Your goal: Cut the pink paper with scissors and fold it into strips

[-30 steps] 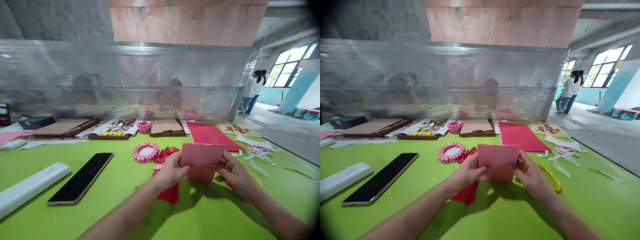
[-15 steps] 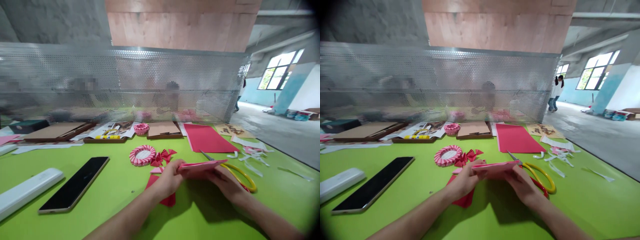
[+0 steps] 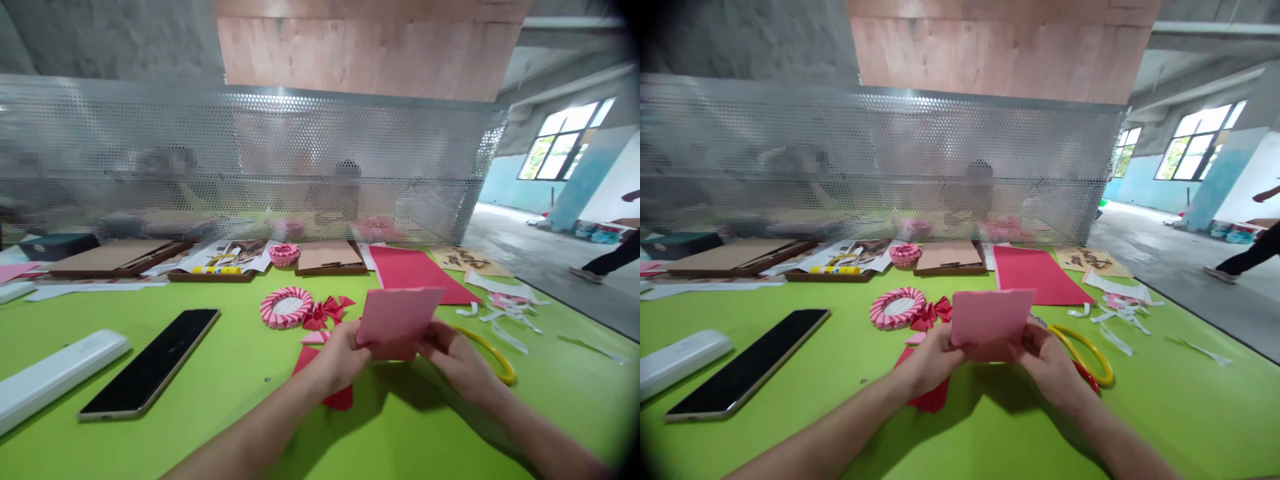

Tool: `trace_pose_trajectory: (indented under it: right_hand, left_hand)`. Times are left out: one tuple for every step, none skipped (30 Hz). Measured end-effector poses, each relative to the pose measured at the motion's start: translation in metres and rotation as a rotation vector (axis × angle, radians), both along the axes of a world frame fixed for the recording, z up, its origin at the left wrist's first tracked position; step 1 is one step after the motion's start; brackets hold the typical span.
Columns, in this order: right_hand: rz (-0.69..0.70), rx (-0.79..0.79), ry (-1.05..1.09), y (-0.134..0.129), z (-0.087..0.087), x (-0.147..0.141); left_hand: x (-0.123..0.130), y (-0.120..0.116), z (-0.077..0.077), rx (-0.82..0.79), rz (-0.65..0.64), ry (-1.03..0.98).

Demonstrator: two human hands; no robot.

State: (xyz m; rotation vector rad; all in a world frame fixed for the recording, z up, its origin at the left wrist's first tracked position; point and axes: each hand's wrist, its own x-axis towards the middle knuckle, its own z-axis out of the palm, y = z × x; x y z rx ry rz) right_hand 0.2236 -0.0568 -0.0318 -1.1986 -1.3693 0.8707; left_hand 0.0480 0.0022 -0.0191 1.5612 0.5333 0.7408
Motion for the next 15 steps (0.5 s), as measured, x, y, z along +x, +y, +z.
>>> trace_pose_trajectory:
  right_hand:
    - [-0.008,0.02,-0.005,-0.0001,0.0005,-0.0001]
    - [-0.004,0.032,-0.008,-0.0003,0.0008,-0.0003]
    - [0.007,0.039,-0.004,-0.0005,0.0012,-0.0006]
    - [0.024,0.044,0.004,-0.0008,0.0015,-0.001]
    - [0.036,0.042,0.011,-0.001,0.0021,-0.0014]
    - [0.043,0.029,0.016,-0.0013,0.0027,-0.0018]
    - [0.047,0.009,0.02,-0.0015,0.0036,-0.0021]
    - [0.047,-0.017,0.02,-0.0019,0.0045,-0.0023]
    - [0.045,-0.044,0.013,-0.0022,0.0055,-0.0025]
    - [0.04,-0.063,0.004,-0.0027,0.0065,-0.0026]
    - [0.03,-0.062,-0.007,-0.0032,0.0073,-0.0027]
    - [0.016,-0.041,-0.017,-0.0037,0.0079,-0.0028]
    - [-0.001,-0.007,-0.029,-0.0042,0.008,-0.0029]
    - [-0.013,0.02,-0.035,-0.0046,0.0076,-0.0032]
    - [-0.02,0.027,-0.027,-0.0049,0.0067,-0.0036]
  left_hand:
    - [0.0004,-0.0003,0.0019,-0.005,-0.008,-0.014]
    - [0.0007,-0.0003,0.0034,-0.007,-0.006,-0.022]
    - [0.0008,0.0,0.0044,-0.006,0.01,-0.024]
    - [0.0006,0.0007,0.0047,-0.002,0.035,-0.019]
    - [0.0001,0.0018,0.0042,0.004,0.063,-0.012]
    - [-0.0005,0.0031,0.0032,0.011,0.085,-0.002]
    - [-0.0013,0.0044,0.0018,0.015,0.099,0.008]
    - [-0.002,0.0055,0.0003,0.015,0.102,0.015]
    - [-0.0026,0.0064,-0.001,0.012,0.095,0.021]
    - [-0.0029,0.0068,-0.0018,0.01,0.086,0.027]
    - [-0.0031,0.0068,-0.0021,0.01,0.08,0.03]
    - [-0.0029,0.0063,-0.0017,0.012,0.075,0.031]
    - [-0.0026,0.0055,-0.0009,0.016,0.07,0.03]
    - [-0.0021,0.0044,0.0001,0.02,0.066,0.028]
    - [-0.0015,0.0033,0.001,0.024,0.061,0.028]
